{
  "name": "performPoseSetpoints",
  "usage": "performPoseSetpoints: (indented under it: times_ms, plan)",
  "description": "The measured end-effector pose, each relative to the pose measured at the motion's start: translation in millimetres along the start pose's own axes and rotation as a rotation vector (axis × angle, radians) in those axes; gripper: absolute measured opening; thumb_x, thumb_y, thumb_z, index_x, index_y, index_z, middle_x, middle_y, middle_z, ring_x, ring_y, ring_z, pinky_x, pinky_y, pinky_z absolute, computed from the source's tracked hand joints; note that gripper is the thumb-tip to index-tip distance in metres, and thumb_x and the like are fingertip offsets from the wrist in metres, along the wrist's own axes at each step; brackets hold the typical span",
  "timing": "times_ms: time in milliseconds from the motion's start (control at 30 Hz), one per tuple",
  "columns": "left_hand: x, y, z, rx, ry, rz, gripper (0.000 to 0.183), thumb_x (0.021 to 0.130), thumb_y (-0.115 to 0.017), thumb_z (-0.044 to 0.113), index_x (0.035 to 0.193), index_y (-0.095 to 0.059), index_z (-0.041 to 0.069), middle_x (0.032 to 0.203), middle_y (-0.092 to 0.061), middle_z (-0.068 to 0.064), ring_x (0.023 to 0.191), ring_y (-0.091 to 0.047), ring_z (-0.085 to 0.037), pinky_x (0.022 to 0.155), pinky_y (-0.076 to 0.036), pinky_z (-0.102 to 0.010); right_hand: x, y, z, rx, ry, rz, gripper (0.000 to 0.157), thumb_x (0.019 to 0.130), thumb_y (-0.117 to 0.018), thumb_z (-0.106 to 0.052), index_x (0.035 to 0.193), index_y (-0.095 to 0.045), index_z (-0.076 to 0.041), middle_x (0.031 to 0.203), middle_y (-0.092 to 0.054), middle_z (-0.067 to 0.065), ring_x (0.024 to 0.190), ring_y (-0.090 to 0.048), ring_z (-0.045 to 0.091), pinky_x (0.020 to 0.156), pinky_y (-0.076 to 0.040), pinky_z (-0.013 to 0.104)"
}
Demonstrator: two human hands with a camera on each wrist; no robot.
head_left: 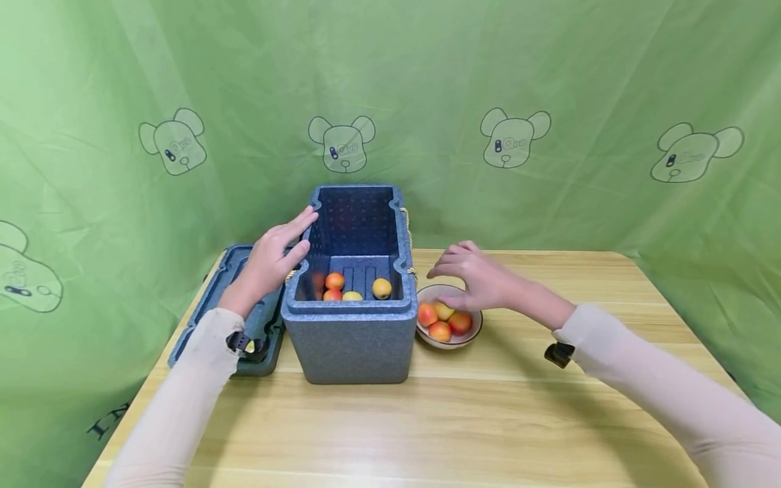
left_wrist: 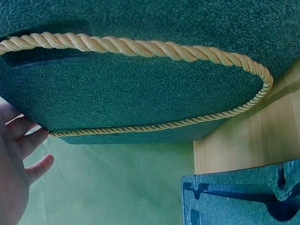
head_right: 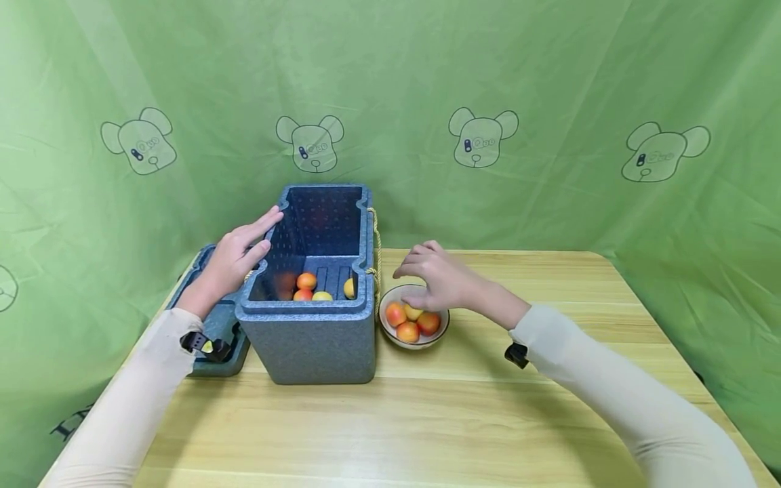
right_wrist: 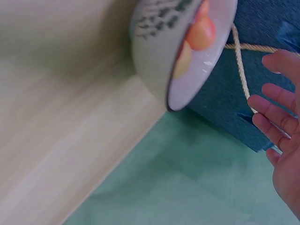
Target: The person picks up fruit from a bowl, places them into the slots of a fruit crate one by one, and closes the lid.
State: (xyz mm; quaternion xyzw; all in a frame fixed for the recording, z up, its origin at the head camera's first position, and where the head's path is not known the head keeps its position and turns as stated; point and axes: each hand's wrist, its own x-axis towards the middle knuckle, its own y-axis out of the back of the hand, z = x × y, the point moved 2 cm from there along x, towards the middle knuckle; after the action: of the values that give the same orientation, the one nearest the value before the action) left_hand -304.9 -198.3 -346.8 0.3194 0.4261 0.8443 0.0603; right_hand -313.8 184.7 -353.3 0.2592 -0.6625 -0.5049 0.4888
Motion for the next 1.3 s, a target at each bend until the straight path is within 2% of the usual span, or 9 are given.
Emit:
performPoseSetpoints:
  times_ms: [333, 633, 1067, 1300]
  plan:
    - [-0.2, 0.2, 1.0, 0.002, 0.004, -0.002, 0.055, 0.105, -0.047, 0.024, 0.159, -0.039, 0.017, 0.166, -0.033, -0.006, 0.149, -0.039, -0.037, 0.12, -0.03, -0.06, -7.4, -25.3, -3.3, 0.017, 0.037, -0.042, 0.028, 0.077, -0.081, -0.022, 0.101, -0.079, -0.008, 0.099, -0.077, 0.004, 0.096, -0.064, 0.024, 0.09, -0.042, 0.048]
    - [-0.8, 0.3, 1.2, -0.002, 0.0, 0.0, 0.054, 0.106, -0.046, 0.027, 0.159, -0.039, 0.017, 0.166, -0.033, -0.006, 0.149, -0.039, -0.037, 0.12, -0.03, -0.059, -9.3, -40.9, -8.0, 0.029, 0.009, -0.071, 0.034, 0.075, -0.087, -0.026, 0.102, -0.079, -0.007, 0.097, -0.078, 0.001, 0.091, -0.061, 0.02, 0.087, -0.041, 0.042]
    - [0.0, 0.4, 2.2, -0.003, 0.016, -0.011, 0.055, 0.106, -0.046, 0.027, 0.159, -0.038, 0.017, 0.167, -0.032, -0.005, 0.15, -0.038, -0.036, 0.121, -0.029, -0.059, -8.3, -51.1, -5.3, 0.014, -0.007, -0.103, 0.032, 0.078, -0.087, -0.028, 0.103, -0.078, -0.01, 0.092, -0.076, 0.0, 0.085, -0.057, 0.017, 0.083, -0.035, 0.037]
    - [-0.1, 0.3, 1.1, -0.001, 0.013, -0.007, 0.055, 0.106, -0.044, 0.03, 0.159, -0.038, 0.017, 0.167, -0.032, -0.005, 0.15, -0.038, -0.035, 0.121, -0.029, -0.059, -7.9, -52.4, -4.5, 0.004, -0.013, -0.104, 0.031, 0.079, -0.086, -0.026, 0.103, -0.078, -0.009, 0.091, -0.076, 0.001, 0.082, -0.056, 0.017, 0.082, -0.035, 0.038]
